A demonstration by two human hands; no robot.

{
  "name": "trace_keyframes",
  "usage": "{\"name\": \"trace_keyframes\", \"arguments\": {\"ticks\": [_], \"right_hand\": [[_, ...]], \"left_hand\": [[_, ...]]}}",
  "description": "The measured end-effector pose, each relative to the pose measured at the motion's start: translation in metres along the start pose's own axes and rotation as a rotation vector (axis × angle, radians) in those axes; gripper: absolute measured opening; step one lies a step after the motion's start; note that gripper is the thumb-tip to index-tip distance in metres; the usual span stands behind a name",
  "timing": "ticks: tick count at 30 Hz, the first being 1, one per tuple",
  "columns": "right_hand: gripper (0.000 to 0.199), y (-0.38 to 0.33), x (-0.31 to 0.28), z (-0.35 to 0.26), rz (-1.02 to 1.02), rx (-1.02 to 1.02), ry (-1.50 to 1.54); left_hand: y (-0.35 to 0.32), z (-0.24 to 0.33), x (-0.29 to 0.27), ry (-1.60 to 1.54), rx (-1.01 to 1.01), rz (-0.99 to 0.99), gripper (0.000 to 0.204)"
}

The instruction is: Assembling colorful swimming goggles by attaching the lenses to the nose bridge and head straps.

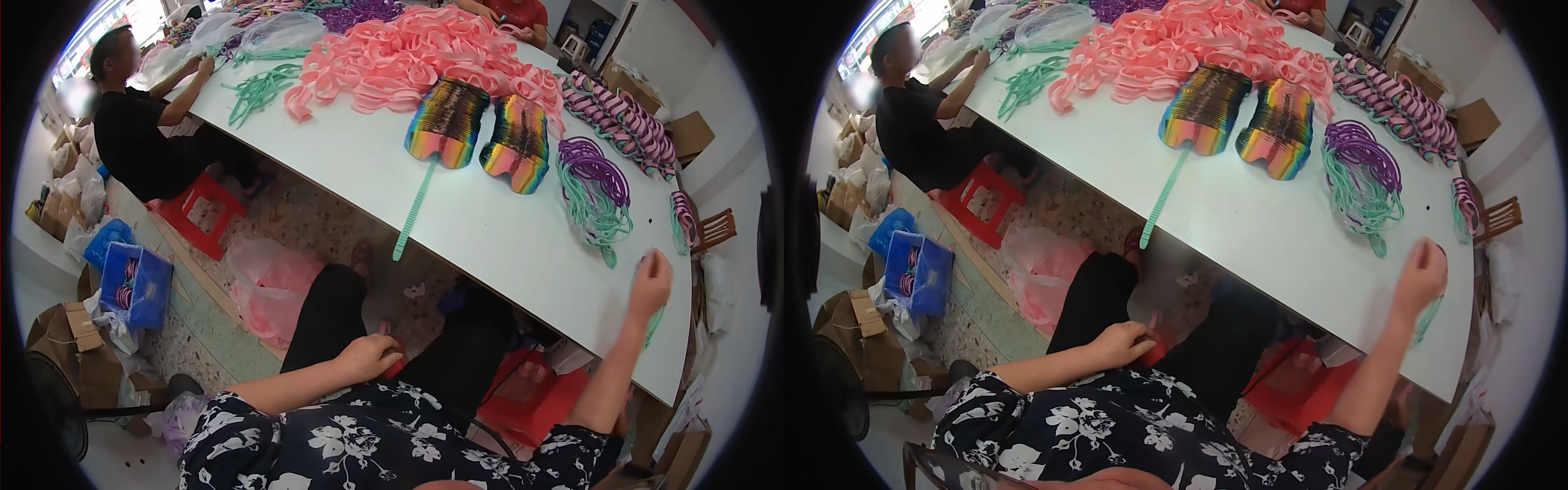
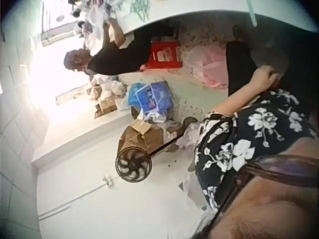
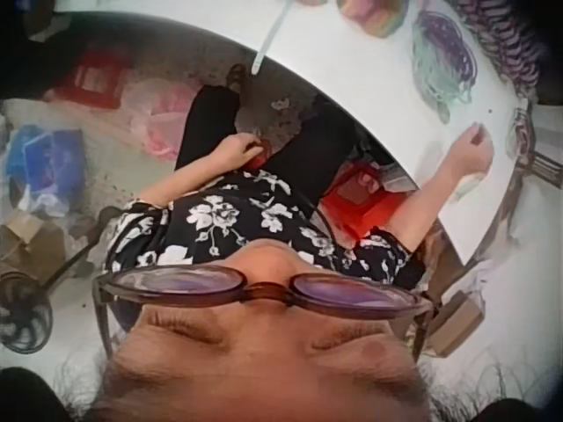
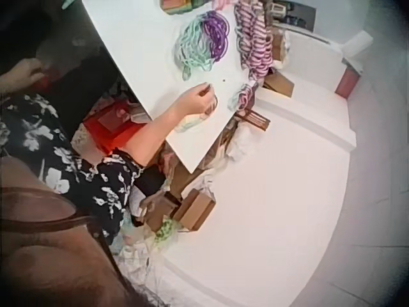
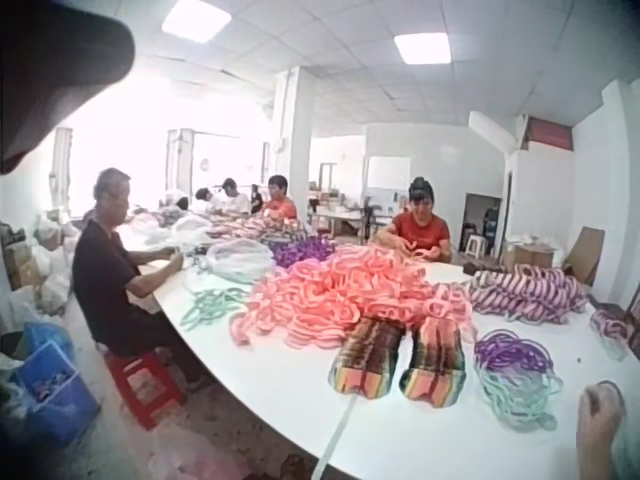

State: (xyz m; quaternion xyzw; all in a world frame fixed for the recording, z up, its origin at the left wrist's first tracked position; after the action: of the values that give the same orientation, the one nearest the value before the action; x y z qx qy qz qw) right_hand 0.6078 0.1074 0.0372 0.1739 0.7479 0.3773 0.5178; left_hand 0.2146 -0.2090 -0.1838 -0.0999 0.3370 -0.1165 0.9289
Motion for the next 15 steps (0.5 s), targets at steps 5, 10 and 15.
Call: {"name": "trace_keyframes", "arguments": {"ticks": [5,10,15], "right_hand": [[0.014,-0.008,0.066,-0.268,-0.223,-0.470,0.562],[0.041,0.000,0.132,-0.365,-0.301,-0.556,0.343],[0.056,-0.004,0.179,-0.362,-0.342,-0.512,0.270]], "left_hand": [[0.014,0.027,-0.031,0.023,0.211,0.064,0.026],[-0.007,0.045,-0.106,0.153,0.536,0.334,0.016],[-0.020,0.020,-0.241,0.309,0.633,0.889,0.017]]}}
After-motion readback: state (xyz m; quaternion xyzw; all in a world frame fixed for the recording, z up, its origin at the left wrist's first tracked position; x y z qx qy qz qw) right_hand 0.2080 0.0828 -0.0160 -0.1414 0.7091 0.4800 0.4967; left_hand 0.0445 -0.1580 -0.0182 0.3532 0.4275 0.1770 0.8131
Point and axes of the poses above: each hand's wrist, its own y-axis towards the middle knuckle, its own x-axis out of the palm, z = x × y, the point moved 6 cm from there along y, towards the middle knuckle, and after that the axes turned 11 degrees about -z, right-handed, at the moved point
